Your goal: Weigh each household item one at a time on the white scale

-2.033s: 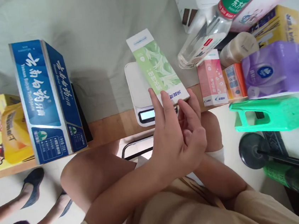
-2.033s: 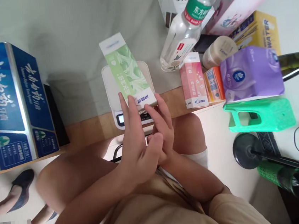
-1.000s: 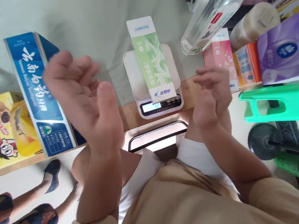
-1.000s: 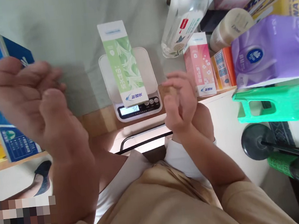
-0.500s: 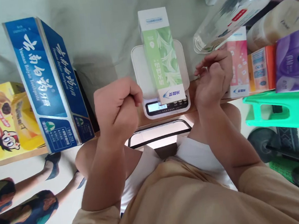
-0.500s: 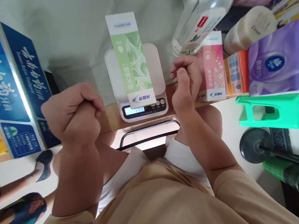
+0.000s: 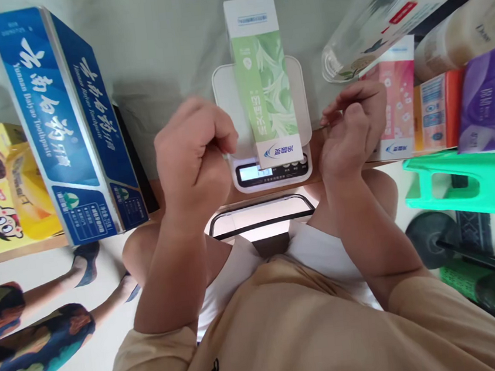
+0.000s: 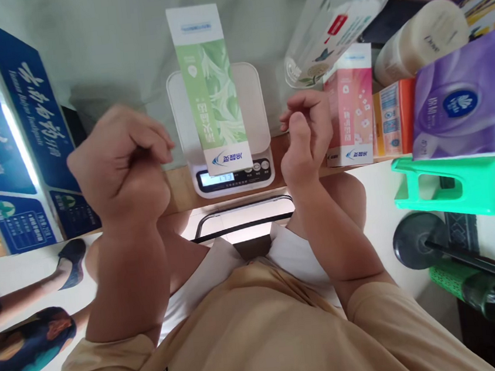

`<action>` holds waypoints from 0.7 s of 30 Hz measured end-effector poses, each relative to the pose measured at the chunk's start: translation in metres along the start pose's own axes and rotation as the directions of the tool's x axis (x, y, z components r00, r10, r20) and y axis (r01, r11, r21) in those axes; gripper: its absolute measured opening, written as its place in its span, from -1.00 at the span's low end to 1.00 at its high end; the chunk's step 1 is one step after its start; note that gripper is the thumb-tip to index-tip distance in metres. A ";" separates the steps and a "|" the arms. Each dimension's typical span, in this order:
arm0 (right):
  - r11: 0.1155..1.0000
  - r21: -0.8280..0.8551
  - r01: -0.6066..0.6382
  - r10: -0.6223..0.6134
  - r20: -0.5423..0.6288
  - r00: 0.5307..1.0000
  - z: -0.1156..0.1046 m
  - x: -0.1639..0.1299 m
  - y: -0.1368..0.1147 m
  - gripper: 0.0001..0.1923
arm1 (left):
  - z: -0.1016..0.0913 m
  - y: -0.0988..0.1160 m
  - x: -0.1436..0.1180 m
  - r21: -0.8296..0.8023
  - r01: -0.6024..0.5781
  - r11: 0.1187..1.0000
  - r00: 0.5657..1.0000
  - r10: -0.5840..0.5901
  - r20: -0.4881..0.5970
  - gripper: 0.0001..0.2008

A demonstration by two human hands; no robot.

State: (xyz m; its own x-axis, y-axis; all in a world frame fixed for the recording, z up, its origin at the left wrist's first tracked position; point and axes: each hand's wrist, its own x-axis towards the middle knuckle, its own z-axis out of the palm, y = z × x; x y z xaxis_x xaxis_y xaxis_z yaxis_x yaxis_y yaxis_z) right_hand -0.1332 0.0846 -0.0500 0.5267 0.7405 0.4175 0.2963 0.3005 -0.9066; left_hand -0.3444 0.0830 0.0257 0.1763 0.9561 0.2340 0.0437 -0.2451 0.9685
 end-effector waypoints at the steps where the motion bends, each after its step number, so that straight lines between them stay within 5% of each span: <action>1: 1.000 0.008 0.005 -0.005 0.006 1.000 0.000 -0.001 0.000 -0.79 | 0.000 0.000 -0.002 -0.007 0.000 1.000 1.000 0.000 -0.005 -0.54; 4: 0.999 -0.010 0.038 -0.038 0.015 0.999 0.000 -0.003 0.001 -0.79 | -0.003 -0.004 -0.001 -0.008 -0.034 0.999 0.999 0.034 -0.019 -0.57; 7: 0.989 -0.122 0.080 -0.077 0.030 0.997 0.000 -0.003 0.004 -0.76 | -0.010 -0.015 0.009 0.021 -0.201 0.979 0.979 0.202 -0.031 -0.68; 13: 0.954 -0.274 0.122 -0.104 0.081 0.991 0.000 -0.002 0.002 -0.75 | -0.020 -0.034 0.029 0.135 -0.521 0.843 0.847 0.530 -0.046 -0.82; 16: 0.946 -0.281 0.163 -0.143 0.090 0.986 0.000 -0.002 -0.002 -0.74 | -0.019 -0.035 0.029 0.044 -0.533 0.845 0.842 0.535 -0.064 -0.83; 21: 0.929 -0.303 0.211 -0.188 0.105 0.977 -0.002 -0.005 -0.031 -0.77 | -0.004 -0.012 0.012 -0.052 -0.412 0.910 0.910 0.408 -0.072 -0.69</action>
State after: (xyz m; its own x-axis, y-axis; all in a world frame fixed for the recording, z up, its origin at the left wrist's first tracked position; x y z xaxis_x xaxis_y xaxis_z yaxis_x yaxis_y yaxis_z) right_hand -0.1433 0.0700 -0.0237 0.3752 0.7295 0.5719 0.6280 0.2537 -0.7357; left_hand -0.3466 0.0980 0.0174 0.1074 0.7817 0.6144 -0.0841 -0.6086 0.7890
